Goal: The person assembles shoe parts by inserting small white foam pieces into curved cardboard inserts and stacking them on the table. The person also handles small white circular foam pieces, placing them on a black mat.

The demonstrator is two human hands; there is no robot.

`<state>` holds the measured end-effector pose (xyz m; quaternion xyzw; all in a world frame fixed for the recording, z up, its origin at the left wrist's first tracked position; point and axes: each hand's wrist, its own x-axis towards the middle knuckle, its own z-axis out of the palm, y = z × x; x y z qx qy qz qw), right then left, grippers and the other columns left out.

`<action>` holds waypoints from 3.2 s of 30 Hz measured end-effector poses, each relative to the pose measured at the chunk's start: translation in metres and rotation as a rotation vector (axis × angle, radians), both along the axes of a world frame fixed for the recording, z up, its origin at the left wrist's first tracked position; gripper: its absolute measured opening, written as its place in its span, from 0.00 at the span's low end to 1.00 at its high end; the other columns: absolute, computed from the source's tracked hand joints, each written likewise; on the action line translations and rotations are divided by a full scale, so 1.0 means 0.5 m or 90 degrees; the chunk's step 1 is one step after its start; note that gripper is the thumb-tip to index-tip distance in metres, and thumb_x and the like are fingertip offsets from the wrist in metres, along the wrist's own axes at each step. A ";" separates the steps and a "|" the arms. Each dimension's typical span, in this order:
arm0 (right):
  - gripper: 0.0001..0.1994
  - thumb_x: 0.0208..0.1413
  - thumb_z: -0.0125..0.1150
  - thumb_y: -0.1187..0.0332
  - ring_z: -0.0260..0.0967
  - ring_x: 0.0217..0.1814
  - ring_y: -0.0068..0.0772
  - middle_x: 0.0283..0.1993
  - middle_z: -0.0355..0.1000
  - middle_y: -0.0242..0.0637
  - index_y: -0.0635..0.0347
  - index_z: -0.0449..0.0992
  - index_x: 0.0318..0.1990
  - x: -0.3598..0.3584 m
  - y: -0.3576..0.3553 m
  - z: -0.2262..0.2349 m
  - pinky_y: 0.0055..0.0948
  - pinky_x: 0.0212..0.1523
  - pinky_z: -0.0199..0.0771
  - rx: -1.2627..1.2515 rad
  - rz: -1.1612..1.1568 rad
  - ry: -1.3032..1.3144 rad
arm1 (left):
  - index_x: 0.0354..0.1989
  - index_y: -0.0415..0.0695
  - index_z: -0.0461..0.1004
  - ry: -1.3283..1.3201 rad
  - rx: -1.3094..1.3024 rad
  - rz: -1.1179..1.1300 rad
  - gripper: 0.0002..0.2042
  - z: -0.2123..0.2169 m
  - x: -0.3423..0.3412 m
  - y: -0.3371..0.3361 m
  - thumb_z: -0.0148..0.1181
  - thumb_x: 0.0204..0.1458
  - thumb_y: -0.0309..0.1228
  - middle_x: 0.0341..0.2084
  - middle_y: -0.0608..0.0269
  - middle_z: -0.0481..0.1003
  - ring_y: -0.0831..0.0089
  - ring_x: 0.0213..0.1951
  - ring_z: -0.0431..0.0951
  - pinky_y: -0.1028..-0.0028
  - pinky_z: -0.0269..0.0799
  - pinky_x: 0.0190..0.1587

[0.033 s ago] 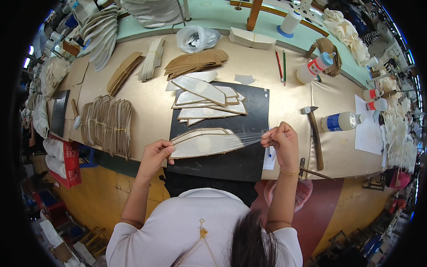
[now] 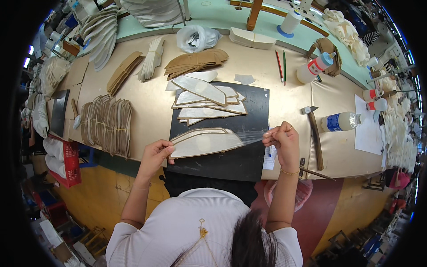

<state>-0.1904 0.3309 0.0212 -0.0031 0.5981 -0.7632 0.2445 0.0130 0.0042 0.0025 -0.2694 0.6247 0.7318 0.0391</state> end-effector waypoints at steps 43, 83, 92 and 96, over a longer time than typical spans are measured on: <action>0.09 0.58 0.61 0.66 0.65 0.24 0.16 0.29 0.72 0.29 0.62 0.77 0.42 0.097 -0.274 0.042 0.17 0.26 0.65 0.123 0.164 0.159 | 0.48 0.35 0.76 0.253 -0.184 -0.008 0.13 0.099 -0.163 0.053 0.61 0.53 0.20 0.28 0.60 0.76 0.74 0.31 0.77 0.79 0.74 0.34; 0.14 0.55 0.65 0.60 0.59 0.19 0.11 0.25 0.69 0.26 0.60 0.70 0.29 0.109 -0.259 0.008 0.14 0.19 0.58 -0.027 0.276 0.024 | 0.44 0.34 0.73 0.136 0.047 -0.048 0.09 0.090 -0.121 0.083 0.57 0.59 0.28 0.31 0.61 0.77 0.77 0.31 0.79 0.79 0.77 0.32; 0.11 0.52 0.58 0.77 0.54 0.12 0.11 0.33 0.76 0.46 0.56 0.61 0.24 0.068 -0.192 0.052 0.11 0.11 0.55 -0.035 0.234 -0.043 | 0.43 0.34 0.73 0.070 0.011 -0.035 0.09 0.093 -0.087 0.026 0.57 0.59 0.27 0.26 0.60 0.76 0.75 0.24 0.79 0.81 0.75 0.25; 0.10 0.51 0.53 0.79 0.53 0.11 0.11 0.37 0.77 0.52 0.54 0.60 0.24 0.023 -0.101 0.034 0.11 0.10 0.54 -0.041 0.152 -0.079 | 0.42 0.33 0.73 0.039 -0.001 -0.022 0.09 0.068 -0.058 -0.015 0.57 0.58 0.27 0.27 0.60 0.76 0.75 0.23 0.79 0.81 0.76 0.25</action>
